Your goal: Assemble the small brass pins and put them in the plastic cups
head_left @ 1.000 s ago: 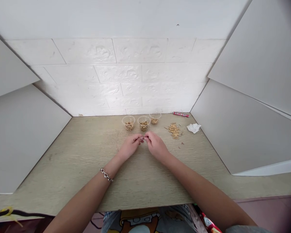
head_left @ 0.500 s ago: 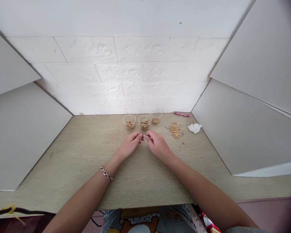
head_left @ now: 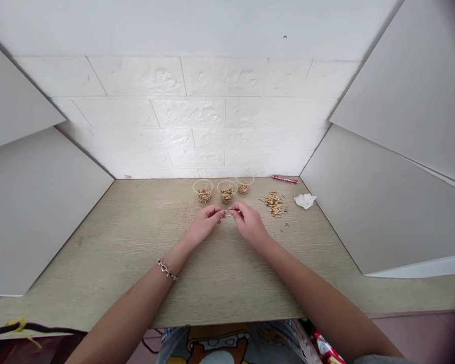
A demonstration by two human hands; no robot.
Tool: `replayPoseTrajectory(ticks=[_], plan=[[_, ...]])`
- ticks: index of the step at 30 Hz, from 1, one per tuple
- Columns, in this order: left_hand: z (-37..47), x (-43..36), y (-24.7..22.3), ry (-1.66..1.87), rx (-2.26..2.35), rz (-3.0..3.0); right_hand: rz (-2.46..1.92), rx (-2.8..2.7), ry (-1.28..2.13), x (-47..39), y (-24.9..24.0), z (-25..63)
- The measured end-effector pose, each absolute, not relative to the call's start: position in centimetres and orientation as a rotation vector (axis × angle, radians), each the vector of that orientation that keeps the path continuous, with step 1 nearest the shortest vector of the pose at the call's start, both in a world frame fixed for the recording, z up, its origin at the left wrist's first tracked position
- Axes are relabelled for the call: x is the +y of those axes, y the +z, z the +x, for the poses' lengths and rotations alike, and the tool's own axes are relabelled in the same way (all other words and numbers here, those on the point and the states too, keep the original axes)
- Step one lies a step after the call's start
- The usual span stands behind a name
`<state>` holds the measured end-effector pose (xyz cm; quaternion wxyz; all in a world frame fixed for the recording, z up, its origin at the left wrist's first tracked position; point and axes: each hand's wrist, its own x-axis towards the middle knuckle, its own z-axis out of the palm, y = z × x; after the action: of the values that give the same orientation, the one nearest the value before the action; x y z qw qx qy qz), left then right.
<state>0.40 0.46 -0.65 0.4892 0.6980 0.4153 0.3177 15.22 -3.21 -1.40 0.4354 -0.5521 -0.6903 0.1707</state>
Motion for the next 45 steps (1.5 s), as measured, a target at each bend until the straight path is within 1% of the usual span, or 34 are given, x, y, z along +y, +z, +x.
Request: replayPoseTrajectory(ticks=[9, 17, 26, 30, 37, 45], plan=[[0.4, 0.4, -1.3, 0.801, 1.058, 1.868, -1.396, -1.743, 0.428, -3.1, -1.7, 15.1], [0.4, -0.3, -0.5, 0.793, 1.157, 2.164, -1.422, -1.740, 0.377, -3.2, -1.7, 15.1], [0.0, -0.3, -0.9, 0.860, 1.027, 2.477, -1.423, -1.679, 0.443, -3.2, -1.9, 14.9], [0.2, -0.5, -1.0, 0.835, 1.095, 2.588, -1.463, -1.690, 0.406, -3.2, -2.1, 14.9], [0.0, -0.4, -0.8, 0.857, 1.048, 2.553, -1.424, -1.778, 0.314, -3.5, -2.1, 15.0], [-0.2, -0.1, -0.4, 0.910, 1.006, 2.388, -1.302, -1.741, 0.458, -3.1, -1.9, 15.3]])
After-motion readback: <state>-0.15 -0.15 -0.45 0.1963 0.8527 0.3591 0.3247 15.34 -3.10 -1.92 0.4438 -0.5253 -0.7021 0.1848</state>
